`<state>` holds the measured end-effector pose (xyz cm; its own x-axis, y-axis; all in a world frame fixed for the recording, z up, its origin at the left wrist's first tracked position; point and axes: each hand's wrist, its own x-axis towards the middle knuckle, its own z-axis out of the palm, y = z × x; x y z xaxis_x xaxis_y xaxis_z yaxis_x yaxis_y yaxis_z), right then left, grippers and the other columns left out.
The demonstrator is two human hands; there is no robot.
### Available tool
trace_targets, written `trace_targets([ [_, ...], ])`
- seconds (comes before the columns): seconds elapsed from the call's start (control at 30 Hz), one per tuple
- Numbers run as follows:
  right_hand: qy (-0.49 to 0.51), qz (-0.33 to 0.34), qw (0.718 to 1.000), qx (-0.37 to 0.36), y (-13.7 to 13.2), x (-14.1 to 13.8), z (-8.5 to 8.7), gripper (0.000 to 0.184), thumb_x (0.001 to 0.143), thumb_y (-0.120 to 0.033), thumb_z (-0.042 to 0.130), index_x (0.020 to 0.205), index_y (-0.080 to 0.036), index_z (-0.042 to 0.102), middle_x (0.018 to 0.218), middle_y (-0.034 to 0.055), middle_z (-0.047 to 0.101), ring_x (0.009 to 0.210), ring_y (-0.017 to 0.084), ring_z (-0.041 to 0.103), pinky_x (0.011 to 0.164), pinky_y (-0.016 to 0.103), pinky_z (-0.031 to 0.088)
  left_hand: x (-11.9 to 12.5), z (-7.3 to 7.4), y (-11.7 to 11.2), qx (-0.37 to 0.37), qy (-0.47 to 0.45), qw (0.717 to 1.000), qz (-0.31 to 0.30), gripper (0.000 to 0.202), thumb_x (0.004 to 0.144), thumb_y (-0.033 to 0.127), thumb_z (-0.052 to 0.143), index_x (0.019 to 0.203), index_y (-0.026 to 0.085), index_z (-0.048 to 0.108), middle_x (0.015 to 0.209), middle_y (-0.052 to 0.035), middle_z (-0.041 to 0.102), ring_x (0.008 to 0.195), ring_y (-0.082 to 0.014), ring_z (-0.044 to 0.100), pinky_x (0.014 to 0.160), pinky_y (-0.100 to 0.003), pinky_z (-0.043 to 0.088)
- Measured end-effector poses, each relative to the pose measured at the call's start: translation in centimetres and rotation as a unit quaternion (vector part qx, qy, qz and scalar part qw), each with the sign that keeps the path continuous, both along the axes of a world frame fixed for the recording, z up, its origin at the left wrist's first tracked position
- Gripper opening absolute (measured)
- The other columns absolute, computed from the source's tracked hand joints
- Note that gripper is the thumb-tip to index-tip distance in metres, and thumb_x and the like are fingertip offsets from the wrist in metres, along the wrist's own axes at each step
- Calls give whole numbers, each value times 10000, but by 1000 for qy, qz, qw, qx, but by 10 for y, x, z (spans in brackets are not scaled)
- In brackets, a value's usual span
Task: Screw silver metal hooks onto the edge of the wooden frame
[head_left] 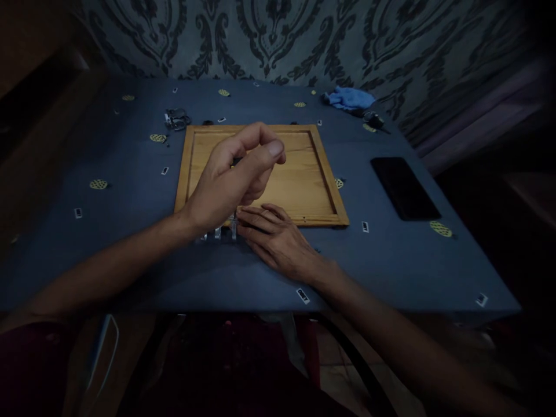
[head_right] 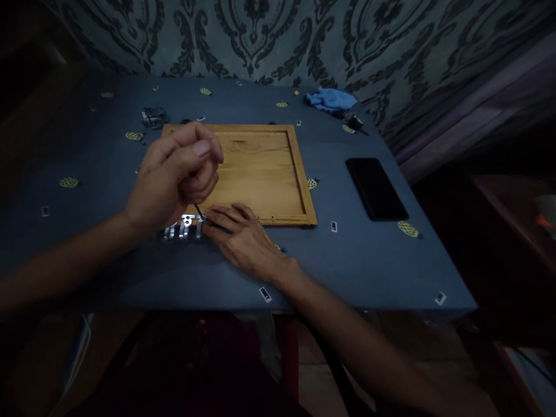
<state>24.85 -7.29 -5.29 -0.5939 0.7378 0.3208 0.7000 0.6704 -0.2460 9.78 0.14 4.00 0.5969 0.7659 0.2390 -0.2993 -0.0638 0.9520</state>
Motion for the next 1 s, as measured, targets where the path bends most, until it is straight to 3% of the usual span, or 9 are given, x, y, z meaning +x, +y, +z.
trace_targets([
  [0.2, -4, -1, 1000, 14, 0, 0, -1, 319, 1023, -187, 495, 1286, -201, 675, 1439, 110, 639, 1385, 265, 545, 1152, 520, 416, -3, -2, 7, 0, 19, 999, -31, 207, 940, 311, 568, 767, 197, 576, 466, 77, 305, 371, -63, 235, 415, -227, 241],
  [0.37, -3, 0, 1000, 15, 0, 0, -1, 319, 1035, -205, 476, 1289, -201, 668, 1446, 108, 633, 1395, 258, 531, 1153, 520, 412, -4, 1, 9, -12, 20, 996, -83, 192, 944, 216, 513, 769, 187, 587, 465, 78, 305, 374, -60, 184, 395, -217, 176],
  [0.53, -6, 8, 1000, 18, 0, 2, -2, 323, 1031, -205, 491, 1315, -199, 645, 1465, 101, 618, 1407, 250, 515, 1158, 513, 401, -4, 14, 6, -15, -45, 997, 68, 258, 961, 188, 486, 706, 205, 525, 455, 80, 247, 389, -70, 130, 386, -226, 111],
  [0.63, -2, 5, 1000, 10, 0, 2, -3, 326, 1043, -222, 483, 1333, -230, 632, 1485, 75, 605, 1416, 231, 506, 1171, 497, 384, -4, 20, 5, -4, -45, 992, 115, 291, 986, 244, 489, 697, 209, 506, 464, 78, 234, 390, -72, 127, 388, -236, 106],
  [1.0, 11, 6, 1000, 16, 0, 1, -3, 311, 1029, -197, 497, 1290, -197, 665, 1448, 99, 634, 1396, 249, 528, 1155, 509, 398, -1, 4, -2, -18, 1, 995, 93, 253, 997, 281, 513, 757, 200, 521, 549, 66, 306, 477, -88, 223, 463, -248, 171],
])
